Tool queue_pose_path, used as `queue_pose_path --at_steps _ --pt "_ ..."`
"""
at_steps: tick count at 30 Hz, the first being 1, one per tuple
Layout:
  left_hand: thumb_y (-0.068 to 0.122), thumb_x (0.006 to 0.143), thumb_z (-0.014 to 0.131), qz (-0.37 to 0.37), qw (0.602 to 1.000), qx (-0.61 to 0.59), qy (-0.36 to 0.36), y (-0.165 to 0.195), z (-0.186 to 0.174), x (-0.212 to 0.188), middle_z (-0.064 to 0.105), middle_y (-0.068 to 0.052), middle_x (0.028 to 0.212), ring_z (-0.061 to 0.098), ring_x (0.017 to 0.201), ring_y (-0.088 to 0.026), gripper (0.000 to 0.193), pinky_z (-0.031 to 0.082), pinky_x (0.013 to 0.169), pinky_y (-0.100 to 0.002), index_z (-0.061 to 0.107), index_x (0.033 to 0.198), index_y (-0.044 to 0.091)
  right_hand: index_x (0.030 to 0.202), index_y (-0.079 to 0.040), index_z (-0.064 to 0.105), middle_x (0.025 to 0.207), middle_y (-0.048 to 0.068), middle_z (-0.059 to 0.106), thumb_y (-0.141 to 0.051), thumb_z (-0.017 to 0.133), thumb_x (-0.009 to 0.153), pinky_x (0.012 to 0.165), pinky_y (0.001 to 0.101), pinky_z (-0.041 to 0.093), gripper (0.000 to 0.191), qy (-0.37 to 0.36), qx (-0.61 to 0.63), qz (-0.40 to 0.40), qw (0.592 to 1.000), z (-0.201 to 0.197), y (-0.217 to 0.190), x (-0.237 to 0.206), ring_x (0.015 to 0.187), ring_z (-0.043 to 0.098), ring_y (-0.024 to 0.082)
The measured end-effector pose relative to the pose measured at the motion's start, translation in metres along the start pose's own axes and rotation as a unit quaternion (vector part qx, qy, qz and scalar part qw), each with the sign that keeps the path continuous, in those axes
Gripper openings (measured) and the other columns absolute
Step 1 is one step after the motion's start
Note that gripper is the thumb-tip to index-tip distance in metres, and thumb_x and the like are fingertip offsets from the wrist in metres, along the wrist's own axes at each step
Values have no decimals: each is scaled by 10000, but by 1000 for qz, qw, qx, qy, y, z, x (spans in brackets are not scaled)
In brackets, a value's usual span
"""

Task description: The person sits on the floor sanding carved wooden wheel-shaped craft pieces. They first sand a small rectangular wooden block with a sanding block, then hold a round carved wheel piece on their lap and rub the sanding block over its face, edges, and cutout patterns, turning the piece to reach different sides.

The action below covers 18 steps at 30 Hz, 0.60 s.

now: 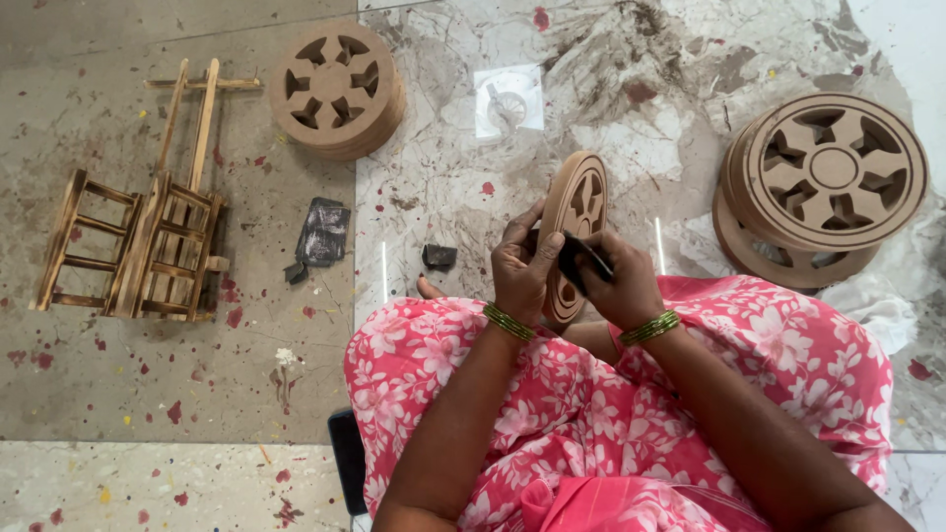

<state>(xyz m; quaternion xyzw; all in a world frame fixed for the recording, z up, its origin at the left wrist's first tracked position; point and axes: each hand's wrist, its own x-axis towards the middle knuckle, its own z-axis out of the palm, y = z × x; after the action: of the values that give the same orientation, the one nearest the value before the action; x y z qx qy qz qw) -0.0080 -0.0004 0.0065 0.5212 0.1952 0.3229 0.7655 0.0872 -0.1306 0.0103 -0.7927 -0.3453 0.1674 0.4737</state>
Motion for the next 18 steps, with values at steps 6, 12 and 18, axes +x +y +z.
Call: queue_pose_path --at_steps 6,12,18 --pt "11 980 694 -8 999 -35 8 -7 -1 1 698 -61 1099 655 959 -94 491 554 867 -234 560 1451 -31 975 -47 664 786 114 730 -118 734 911 557 311 542 118 -28 60 55 996 -3 -6 1 670 688 167" --pt "19 958 699 -14 997 -74 20 -8 -3 2 713 -60 1103 665 962 -94 461 562 865 -237 568 1400 -12 957 -59 675 732 108 740 -133 743 883 551 335 565 125 -58 13 81 995 -6 -13 1 624 732 182" --pt "47 996 702 -10 999 -24 30 -10 -5 2 699 -66 1076 645 942 -87 441 549 861 -229 590 1418 -20 951 -57 651 787 111 755 -161 779 863 568 351 575 186 -1 -48 -33 998 -8 -18 2 675 752 223"
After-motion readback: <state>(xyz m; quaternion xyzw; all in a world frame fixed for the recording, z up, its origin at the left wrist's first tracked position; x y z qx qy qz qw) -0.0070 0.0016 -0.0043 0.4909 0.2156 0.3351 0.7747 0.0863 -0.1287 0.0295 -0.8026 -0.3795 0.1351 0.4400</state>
